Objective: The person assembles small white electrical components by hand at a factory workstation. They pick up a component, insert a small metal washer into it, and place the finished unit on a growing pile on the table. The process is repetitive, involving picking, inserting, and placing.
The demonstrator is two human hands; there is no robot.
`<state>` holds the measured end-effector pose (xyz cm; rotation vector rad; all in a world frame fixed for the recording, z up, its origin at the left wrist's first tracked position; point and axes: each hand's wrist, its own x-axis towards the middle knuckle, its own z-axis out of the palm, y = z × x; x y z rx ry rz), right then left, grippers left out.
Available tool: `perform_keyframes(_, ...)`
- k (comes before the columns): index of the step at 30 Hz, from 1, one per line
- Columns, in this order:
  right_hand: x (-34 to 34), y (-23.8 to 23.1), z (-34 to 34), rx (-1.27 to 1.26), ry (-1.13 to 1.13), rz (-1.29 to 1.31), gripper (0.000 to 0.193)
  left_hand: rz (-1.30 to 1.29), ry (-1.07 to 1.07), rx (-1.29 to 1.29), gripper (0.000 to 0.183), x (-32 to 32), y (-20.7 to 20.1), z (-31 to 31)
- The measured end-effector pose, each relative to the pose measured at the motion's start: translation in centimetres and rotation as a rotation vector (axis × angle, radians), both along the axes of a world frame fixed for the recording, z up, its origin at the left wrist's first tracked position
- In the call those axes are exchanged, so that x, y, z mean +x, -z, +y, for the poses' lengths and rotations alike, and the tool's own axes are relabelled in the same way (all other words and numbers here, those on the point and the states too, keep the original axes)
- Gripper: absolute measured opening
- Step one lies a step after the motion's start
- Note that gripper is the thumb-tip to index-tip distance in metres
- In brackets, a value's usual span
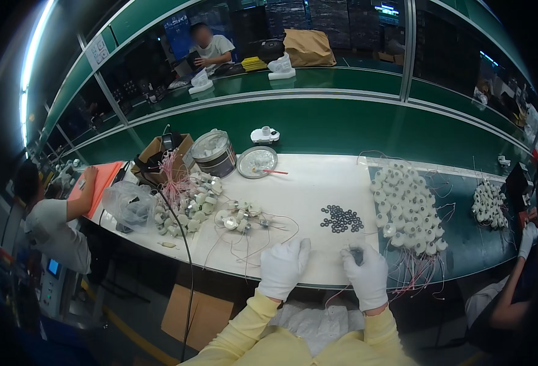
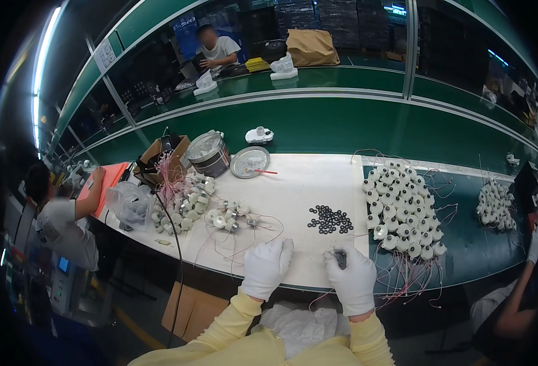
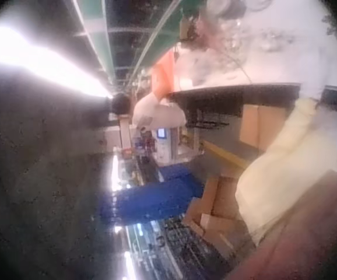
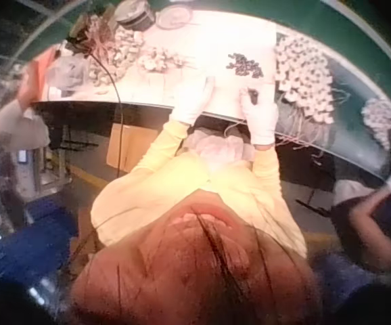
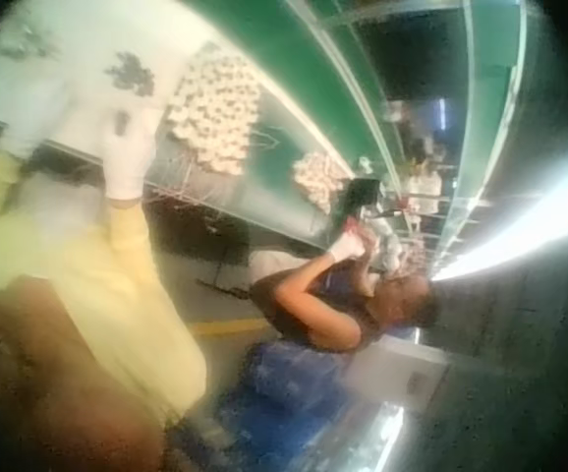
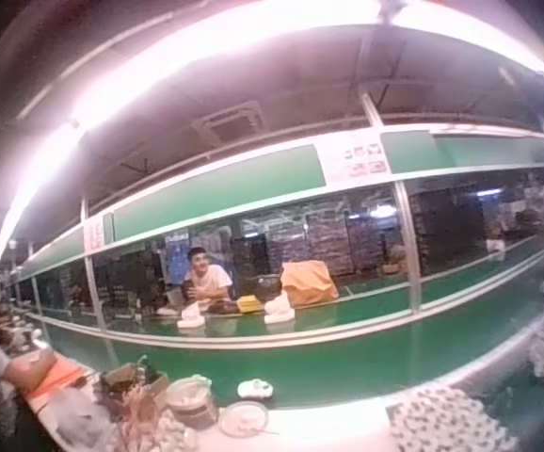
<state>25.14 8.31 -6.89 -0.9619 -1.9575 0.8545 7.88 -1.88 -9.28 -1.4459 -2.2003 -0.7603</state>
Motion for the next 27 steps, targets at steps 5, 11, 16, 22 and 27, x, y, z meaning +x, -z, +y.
perform_keyframes(5, 0.1, -0.9, 0.2, 0.038, -0.036, -0.023, 0.022, -0.002, -0.012, 0.0, 0.017, 0.5, -0.3, 0.2)
perform_keyframes(11, 1.2, -1.8, 1.4, 0.002, -0.151, -0.135, 0.027, -0.006, 0.022, 0.061, 0.022, -0.4, 1.2, 0.7)
perform_keyframes(16, 2.3, -4.2, 3.0, -0.034, -0.188, -0.236, 0.029, 0.016, 0.003, 0.013, 0.014, -0.2, 0.7, -0.4)
perform_keyframes(22, 1.9, -6.6, 5.2, -0.137, -0.241, -0.267, 0.027, -0.127, 0.104, 0.063, 0.012, -0.1, 0.5, -0.3)
perform_keyframes(27, -1.1, -5.9, 6.3, -0.103, -0.304, -0.392, 0.03, -0.106, 0.099, 0.086, 0.013, -0.5, 0.5, -0.3)
